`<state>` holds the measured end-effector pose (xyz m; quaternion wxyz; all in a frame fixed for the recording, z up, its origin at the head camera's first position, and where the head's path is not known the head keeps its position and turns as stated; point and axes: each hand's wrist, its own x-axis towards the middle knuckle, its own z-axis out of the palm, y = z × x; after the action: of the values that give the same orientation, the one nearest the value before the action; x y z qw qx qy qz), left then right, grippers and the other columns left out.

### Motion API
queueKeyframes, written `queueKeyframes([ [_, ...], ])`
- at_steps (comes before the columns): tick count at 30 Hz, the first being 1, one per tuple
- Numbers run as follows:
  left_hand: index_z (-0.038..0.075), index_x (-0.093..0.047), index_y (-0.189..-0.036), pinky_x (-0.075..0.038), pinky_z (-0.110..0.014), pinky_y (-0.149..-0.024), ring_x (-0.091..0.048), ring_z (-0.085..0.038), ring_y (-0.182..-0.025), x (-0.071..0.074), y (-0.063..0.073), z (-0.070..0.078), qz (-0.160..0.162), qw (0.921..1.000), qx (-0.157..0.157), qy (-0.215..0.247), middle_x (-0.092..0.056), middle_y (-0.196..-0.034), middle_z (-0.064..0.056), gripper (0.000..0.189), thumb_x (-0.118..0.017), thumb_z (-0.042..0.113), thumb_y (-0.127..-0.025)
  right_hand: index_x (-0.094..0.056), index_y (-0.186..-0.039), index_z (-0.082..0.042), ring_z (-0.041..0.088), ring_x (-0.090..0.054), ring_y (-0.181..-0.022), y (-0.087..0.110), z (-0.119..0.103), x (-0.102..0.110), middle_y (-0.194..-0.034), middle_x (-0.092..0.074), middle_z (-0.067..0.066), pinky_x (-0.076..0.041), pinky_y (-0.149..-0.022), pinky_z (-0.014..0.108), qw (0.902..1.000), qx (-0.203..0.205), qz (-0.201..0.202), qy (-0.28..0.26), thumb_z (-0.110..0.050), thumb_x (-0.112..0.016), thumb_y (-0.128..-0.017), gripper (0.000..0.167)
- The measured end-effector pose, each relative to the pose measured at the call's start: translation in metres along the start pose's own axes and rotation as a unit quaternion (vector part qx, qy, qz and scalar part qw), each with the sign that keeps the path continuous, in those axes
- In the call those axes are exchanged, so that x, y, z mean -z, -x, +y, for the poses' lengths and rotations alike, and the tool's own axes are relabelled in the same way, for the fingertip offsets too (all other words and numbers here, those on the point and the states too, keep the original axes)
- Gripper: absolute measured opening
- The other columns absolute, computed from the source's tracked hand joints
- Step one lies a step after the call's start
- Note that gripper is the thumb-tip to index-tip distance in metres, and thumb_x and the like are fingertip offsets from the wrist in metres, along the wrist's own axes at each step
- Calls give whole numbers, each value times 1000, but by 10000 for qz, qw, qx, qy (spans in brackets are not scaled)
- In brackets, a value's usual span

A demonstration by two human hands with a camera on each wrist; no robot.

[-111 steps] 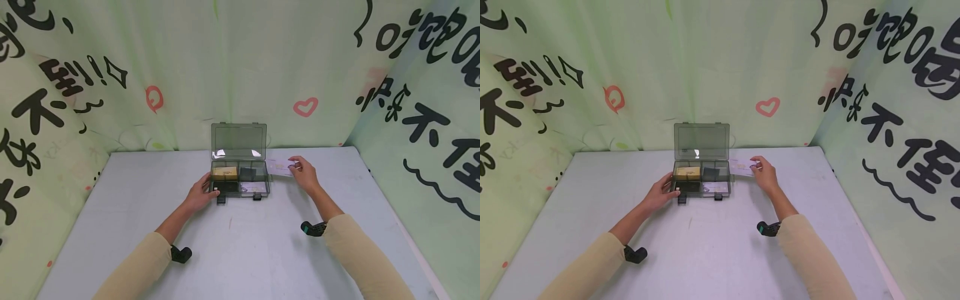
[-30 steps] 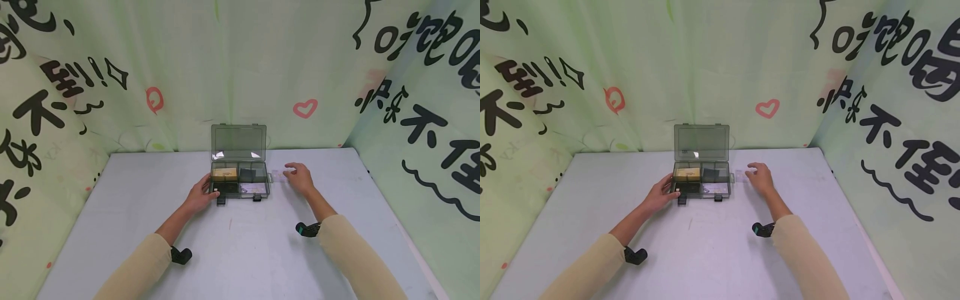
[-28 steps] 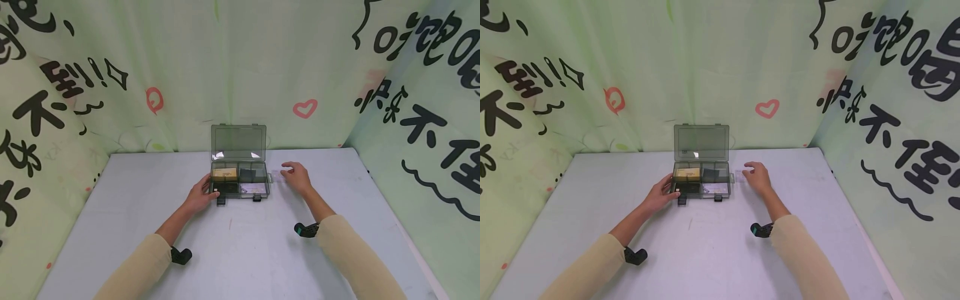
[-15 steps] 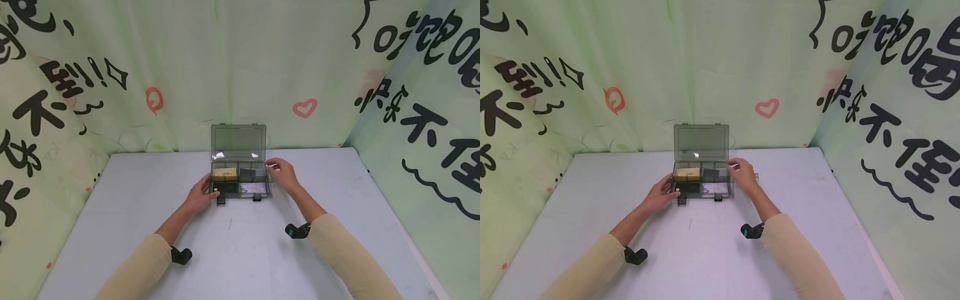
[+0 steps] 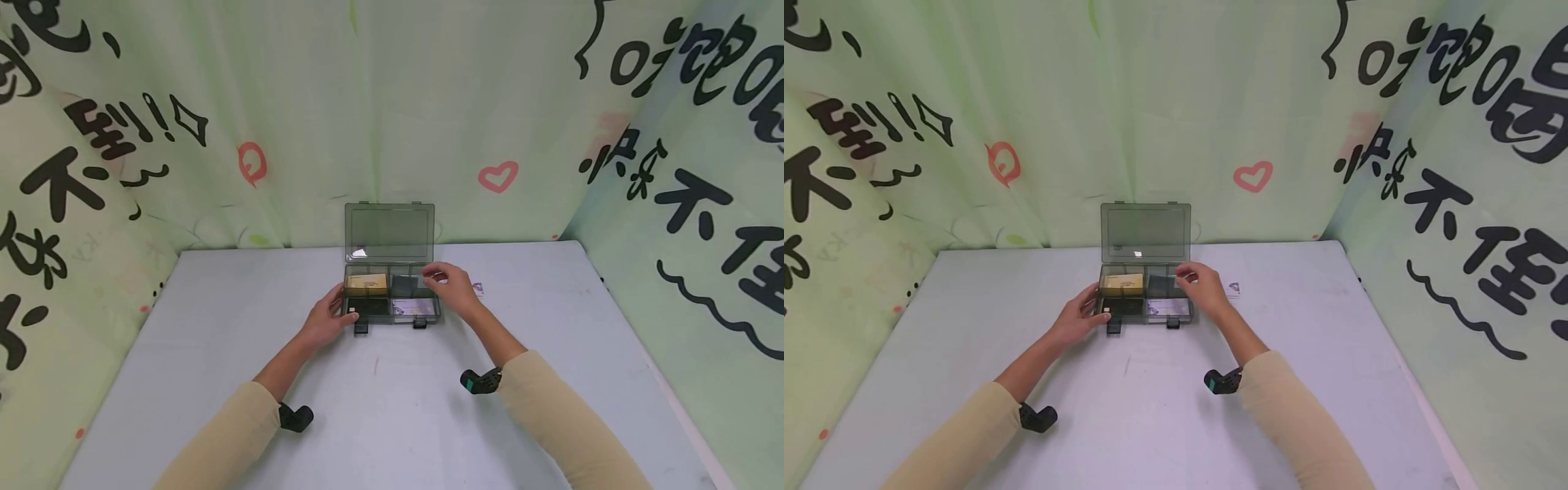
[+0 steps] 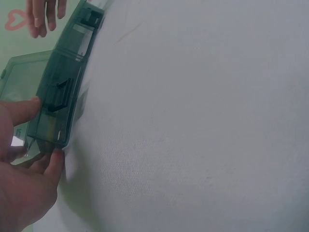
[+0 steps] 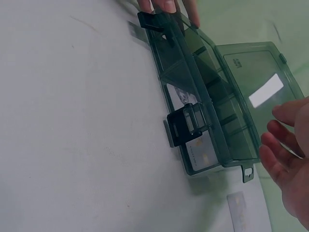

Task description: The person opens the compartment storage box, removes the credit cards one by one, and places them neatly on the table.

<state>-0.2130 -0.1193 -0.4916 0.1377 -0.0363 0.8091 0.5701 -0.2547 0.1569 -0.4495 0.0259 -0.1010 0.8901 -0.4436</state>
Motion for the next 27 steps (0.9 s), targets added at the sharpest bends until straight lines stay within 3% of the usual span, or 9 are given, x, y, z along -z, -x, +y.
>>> queueKeyframes([
  [8,22,-21,-155,-33,-43,-119,-28,-29,-147,0,-2,-2,-27,10000,-50,-32,-29,-159,-11,81,-69,14,-89,-64,-118,0,29,-62,-103,4,-4,-3,-112,-67,15,-56,-84,40,9999,100,-110,32,-11,-61,-95,26],
  [27,21,-22,-155,-34,-43,-118,-27,-29,-147,0,-3,-4,-46,9999,-138,-4,-30,-158,-11,81,-69,13,-89,-64,-118,0,24,-65,-98,5,-15,-34,-106,-69,13,-57,-85,35,9954,266,-912,155,-13,-62,-94,27],
])
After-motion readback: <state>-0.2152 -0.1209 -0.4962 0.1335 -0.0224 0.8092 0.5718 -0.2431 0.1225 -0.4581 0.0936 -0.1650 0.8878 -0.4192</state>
